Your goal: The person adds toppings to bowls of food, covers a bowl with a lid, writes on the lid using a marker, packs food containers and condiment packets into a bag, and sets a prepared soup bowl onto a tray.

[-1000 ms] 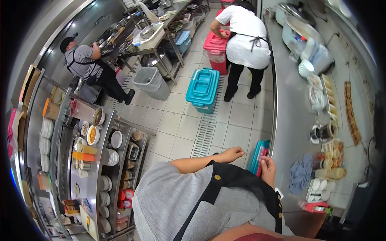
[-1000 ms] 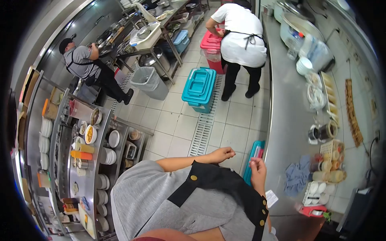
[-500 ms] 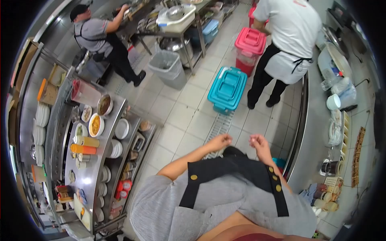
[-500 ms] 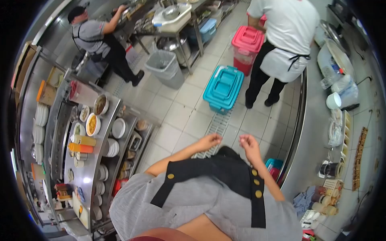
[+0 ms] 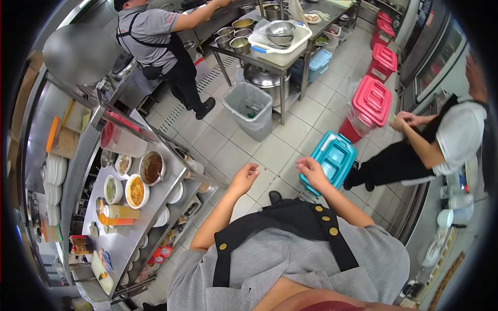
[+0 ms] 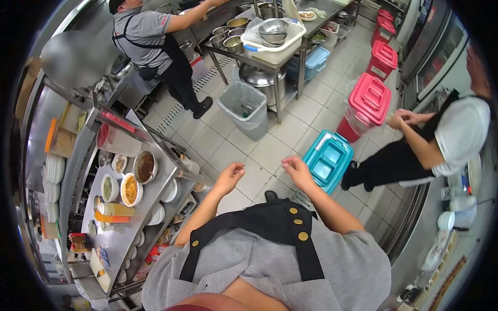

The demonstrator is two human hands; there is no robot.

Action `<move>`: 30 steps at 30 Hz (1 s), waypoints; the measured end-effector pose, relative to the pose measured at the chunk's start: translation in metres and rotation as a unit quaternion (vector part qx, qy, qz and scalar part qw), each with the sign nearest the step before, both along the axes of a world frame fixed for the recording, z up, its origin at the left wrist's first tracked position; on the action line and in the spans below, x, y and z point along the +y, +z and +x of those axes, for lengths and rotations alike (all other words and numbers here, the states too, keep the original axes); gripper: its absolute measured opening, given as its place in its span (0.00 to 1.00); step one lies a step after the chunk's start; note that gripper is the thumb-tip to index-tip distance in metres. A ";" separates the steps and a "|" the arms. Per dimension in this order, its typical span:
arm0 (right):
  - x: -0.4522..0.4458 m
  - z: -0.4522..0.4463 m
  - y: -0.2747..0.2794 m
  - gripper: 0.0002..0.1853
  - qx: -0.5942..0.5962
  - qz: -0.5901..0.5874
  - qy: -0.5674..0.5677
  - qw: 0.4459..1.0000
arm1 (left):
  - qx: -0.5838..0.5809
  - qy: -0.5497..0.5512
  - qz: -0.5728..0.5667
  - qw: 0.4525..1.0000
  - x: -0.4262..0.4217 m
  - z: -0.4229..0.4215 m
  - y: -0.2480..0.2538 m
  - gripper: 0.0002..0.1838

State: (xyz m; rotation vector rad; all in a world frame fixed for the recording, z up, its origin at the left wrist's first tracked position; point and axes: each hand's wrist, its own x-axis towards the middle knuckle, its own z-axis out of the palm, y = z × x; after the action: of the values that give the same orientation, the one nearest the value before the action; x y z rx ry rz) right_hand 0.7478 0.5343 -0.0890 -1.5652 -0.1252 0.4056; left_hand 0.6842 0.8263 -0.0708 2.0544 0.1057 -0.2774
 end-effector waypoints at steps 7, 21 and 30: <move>0.118 0.156 0.074 0.11 -0.083 -0.014 0.157 0.984 | -0.029 0.110 -0.016 0.993 0.105 0.053 -0.059 0.18; 0.145 0.438 0.064 0.10 -0.089 -0.045 -0.050 0.994 | -0.154 0.049 0.026 0.986 0.178 0.465 -0.010 0.05; 0.075 0.532 -0.002 0.11 -0.016 -0.064 -0.254 0.965 | -0.278 0.057 -0.059 0.957 0.182 0.811 0.063 0.07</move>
State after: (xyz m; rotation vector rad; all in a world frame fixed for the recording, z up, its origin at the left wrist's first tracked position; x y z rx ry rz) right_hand 1.2797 0.6097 -0.0914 -1.6632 0.2802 -0.0166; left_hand 1.4949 1.0082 -0.0082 1.9260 -0.1362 0.3624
